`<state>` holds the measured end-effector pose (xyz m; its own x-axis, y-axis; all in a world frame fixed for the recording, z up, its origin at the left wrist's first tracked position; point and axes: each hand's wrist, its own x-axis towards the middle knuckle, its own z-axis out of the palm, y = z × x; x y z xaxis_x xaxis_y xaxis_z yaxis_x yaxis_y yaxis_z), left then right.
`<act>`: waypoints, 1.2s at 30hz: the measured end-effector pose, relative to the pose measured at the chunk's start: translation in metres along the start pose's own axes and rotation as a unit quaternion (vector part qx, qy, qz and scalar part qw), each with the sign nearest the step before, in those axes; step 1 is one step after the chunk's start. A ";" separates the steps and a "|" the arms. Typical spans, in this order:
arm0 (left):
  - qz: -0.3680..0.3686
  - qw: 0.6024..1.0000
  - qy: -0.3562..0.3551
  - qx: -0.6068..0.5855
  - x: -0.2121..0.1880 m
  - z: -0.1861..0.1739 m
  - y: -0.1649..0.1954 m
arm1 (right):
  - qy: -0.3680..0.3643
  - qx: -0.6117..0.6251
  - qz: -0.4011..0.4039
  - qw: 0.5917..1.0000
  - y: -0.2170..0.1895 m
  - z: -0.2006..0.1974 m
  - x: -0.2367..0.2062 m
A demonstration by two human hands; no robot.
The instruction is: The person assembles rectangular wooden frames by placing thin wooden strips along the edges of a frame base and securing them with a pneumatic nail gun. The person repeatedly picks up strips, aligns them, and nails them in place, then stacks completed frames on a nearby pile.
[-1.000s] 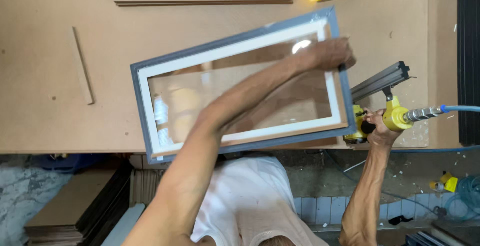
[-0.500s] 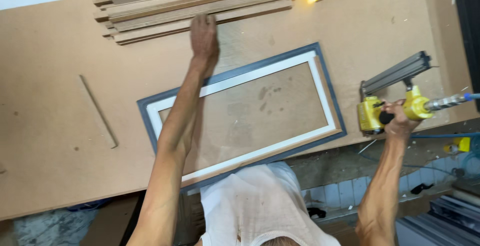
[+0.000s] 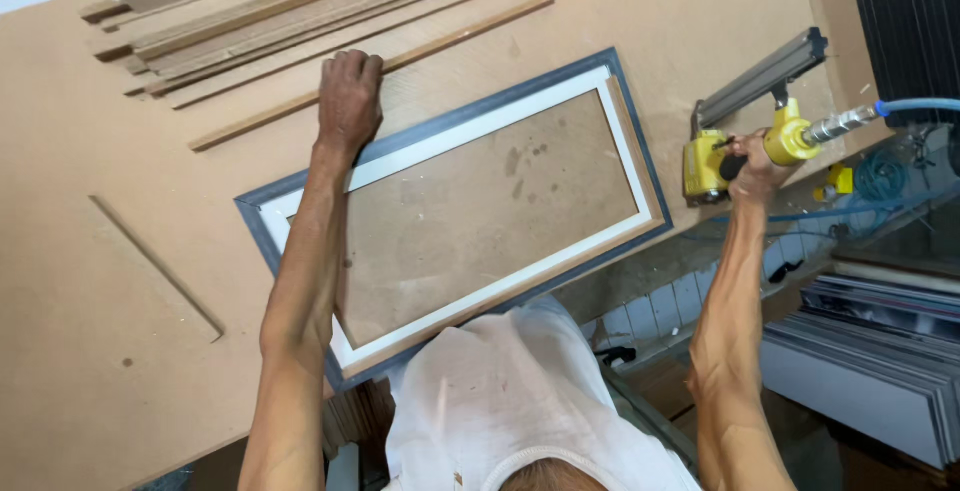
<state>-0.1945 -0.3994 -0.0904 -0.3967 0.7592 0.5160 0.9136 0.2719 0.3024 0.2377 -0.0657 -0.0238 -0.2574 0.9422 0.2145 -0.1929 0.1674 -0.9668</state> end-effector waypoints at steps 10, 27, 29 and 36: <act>-0.064 0.990 -0.004 -0.127 -0.049 0.014 0.080 | 0.002 0.033 0.011 0.999 0.020 -0.026 0.002; -0.078 0.990 -0.041 -0.111 -0.072 0.035 0.082 | 0.026 0.054 0.044 0.997 0.047 -0.058 0.006; -0.073 0.993 -0.024 -0.094 -0.072 0.048 0.080 | 0.011 0.084 0.051 0.995 0.051 -0.062 0.010; -0.062 0.996 -0.031 -0.059 -0.037 0.098 0.099 | 0.000 0.098 0.041 0.994 0.062 -0.059 0.020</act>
<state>-0.0808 -0.3428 -0.1588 -0.4965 0.7599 0.4197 0.8393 0.2968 0.4555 0.2760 -0.0195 -0.0879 -0.2806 0.9501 0.1364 -0.3520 0.0304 -0.9355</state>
